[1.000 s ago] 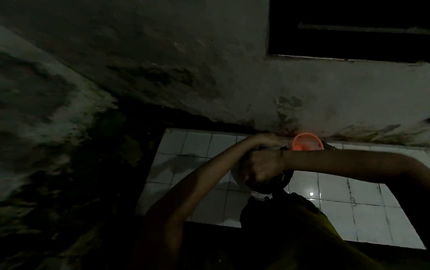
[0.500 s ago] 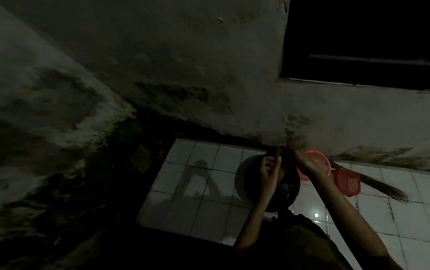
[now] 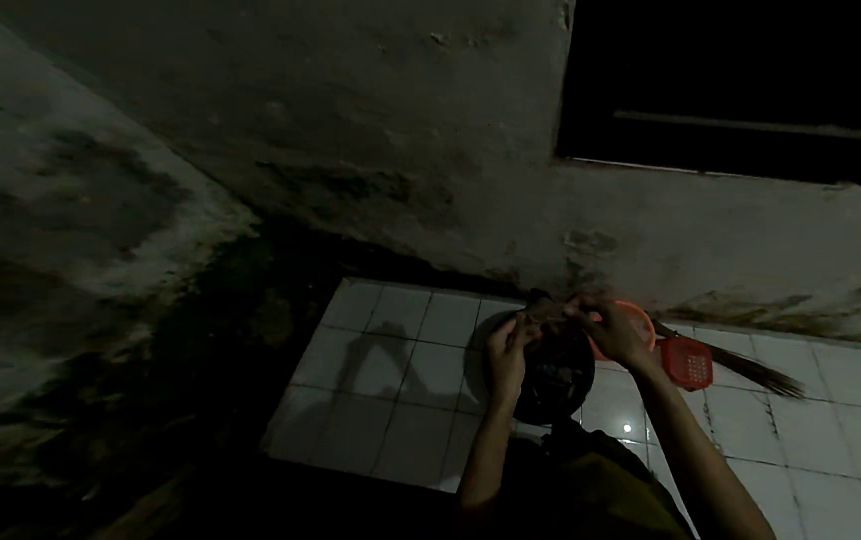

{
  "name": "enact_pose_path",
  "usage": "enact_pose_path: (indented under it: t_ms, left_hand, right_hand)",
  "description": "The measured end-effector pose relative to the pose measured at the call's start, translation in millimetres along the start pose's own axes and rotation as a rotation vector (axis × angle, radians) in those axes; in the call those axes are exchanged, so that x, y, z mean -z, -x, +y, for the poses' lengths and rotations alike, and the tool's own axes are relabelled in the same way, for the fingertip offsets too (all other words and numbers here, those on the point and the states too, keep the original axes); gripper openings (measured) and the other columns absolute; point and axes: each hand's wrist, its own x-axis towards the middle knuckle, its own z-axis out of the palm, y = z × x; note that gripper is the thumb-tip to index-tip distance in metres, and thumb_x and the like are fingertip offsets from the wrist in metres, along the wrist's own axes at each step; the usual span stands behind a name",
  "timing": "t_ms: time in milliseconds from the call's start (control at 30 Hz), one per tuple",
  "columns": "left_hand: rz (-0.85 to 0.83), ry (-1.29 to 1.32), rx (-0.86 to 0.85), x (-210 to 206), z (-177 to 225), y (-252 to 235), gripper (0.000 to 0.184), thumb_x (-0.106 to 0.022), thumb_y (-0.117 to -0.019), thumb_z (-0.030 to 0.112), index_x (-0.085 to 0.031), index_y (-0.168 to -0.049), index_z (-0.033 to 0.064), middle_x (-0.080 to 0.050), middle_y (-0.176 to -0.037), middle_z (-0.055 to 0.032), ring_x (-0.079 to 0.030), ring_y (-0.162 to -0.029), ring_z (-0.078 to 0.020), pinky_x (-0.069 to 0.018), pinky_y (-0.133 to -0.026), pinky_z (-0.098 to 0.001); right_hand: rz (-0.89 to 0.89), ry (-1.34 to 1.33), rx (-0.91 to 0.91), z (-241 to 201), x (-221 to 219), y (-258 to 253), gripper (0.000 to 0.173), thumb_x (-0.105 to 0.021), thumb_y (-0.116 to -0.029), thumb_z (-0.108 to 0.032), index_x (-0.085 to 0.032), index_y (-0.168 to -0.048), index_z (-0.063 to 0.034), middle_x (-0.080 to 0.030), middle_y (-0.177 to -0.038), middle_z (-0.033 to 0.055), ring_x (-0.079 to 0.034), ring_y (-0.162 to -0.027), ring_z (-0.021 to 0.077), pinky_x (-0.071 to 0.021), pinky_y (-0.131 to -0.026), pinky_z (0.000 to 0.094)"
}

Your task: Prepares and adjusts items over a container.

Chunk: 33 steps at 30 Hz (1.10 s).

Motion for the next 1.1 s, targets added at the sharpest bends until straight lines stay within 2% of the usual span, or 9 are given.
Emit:
enact_pose_path:
  t_ms: [133,233,333,433,567,733,867,1000,1100]
  left_hand:
    - [0.007,0.119,0.011,3,23,0,0.029,-0.037,-0.1075,0.001,-0.058,-0.120,-0.0164,-0.068,-0.107,-0.0135,-0.071,-0.092,-0.0090,-0.0588,-0.088,-0.0262]
    - [0.024,0.197,0.016,2,30,0,0.031,-0.035,-0.1063,-0.001,-0.056,-0.124,-0.0151,-0.068,-0.114,-0.0149,-0.071,-0.096,-0.0119,-0.0586,-0.091,-0.0277]
    - [0.079,0.274,0.092,-4,24,0,0.032,-0.034,-0.1074,0.000,-0.053,-0.128,-0.0156,-0.066,-0.119,-0.0190,-0.070,-0.099,-0.0159,-0.0580,-0.091,-0.0298]
    - [0.136,0.340,0.132,-4,30,-2,0.035,-0.033,-0.1110,0.008,-0.048,-0.135,-0.0133,-0.062,-0.123,-0.0179,-0.068,-0.101,-0.0151,-0.0568,-0.090,-0.0296]
    - [0.207,0.382,0.185,10,33,-10,0.033,-0.034,-0.1118,0.011,-0.052,-0.132,-0.0085,-0.064,-0.112,-0.0112,-0.067,-0.094,-0.0108,-0.0570,-0.085,-0.0266]
    - [0.278,0.284,0.162,24,21,-18,0.034,-0.034,-0.1119,0.012,-0.055,-0.130,-0.0068,-0.065,-0.108,-0.0107,-0.067,-0.085,-0.0098,-0.0581,-0.078,-0.0259]
    - [0.321,0.251,0.174,24,18,-22,0.034,-0.034,-0.1124,0.015,-0.055,-0.132,-0.0037,-0.063,-0.112,-0.0128,-0.066,-0.087,-0.0120,-0.0569,-0.077,-0.0265]
    - [0.329,0.321,0.235,20,19,-22,0.037,-0.032,-0.1131,0.021,-0.053,-0.136,-0.0002,-0.062,-0.109,-0.0096,-0.064,-0.089,-0.0110,-0.0540,-0.080,-0.0258]
    - [0.315,0.362,0.290,12,20,-17,0.035,-0.033,-0.1128,0.019,-0.053,-0.133,-0.0009,-0.063,-0.106,-0.0074,-0.063,-0.087,-0.0087,-0.0530,-0.078,-0.0236]
  right_hand:
    - [0.089,0.097,0.092,-4,-2,6,0.027,-0.057,-0.1043,-0.017,-0.070,-0.110,0.0059,-0.069,-0.110,0.0199,-0.066,-0.100,0.0222,-0.0535,-0.091,0.0375]
    - [0.201,0.035,0.120,-12,-5,7,0.022,-0.060,-0.1016,-0.013,-0.070,-0.104,0.0061,-0.070,-0.097,0.0126,-0.066,-0.087,0.0104,-0.0545,-0.082,0.0271]
    - [0.233,-0.082,0.078,-9,-10,2,0.019,-0.060,-0.1014,-0.010,-0.066,-0.098,0.0069,-0.063,-0.082,0.0041,-0.057,-0.073,0.0007,-0.0503,-0.072,0.0192]
    - [0.069,-0.202,0.014,0,-13,-2,0.020,-0.056,-0.1044,-0.014,-0.062,-0.100,0.0047,-0.059,-0.081,-0.0007,-0.055,-0.072,-0.0015,-0.0488,-0.071,0.0180]
    - [-0.183,-0.264,-0.083,5,-16,1,0.024,-0.062,-0.1019,-0.020,-0.062,-0.108,0.0034,-0.062,-0.088,-0.0003,-0.059,-0.078,-0.0006,-0.0516,-0.076,0.0200]
    - [-0.299,-0.152,-0.036,5,-11,-3,0.024,-0.055,-0.1050,-0.019,-0.062,-0.109,0.0044,-0.059,-0.087,0.0018,-0.056,-0.077,0.0013,-0.0493,-0.075,0.0202]
    - [-0.355,-0.034,-0.025,5,-11,-4,0.028,-0.052,-0.1068,-0.024,-0.061,-0.113,0.0024,-0.060,-0.090,0.0050,-0.056,-0.079,0.0054,-0.0495,-0.077,0.0247]
    - [-0.389,-0.139,-0.157,4,-24,2,0.037,-0.034,-0.1126,-0.023,-0.062,-0.114,0.0015,-0.057,-0.087,0.0005,-0.055,-0.075,0.0029,-0.0500,-0.072,0.0228]
    - [-0.397,-0.227,-0.153,18,-41,7,0.028,-0.046,-0.1059,-0.007,-0.056,-0.127,0.0064,-0.063,-0.110,0.0112,-0.062,-0.092,0.0086,-0.0536,-0.082,0.0260]
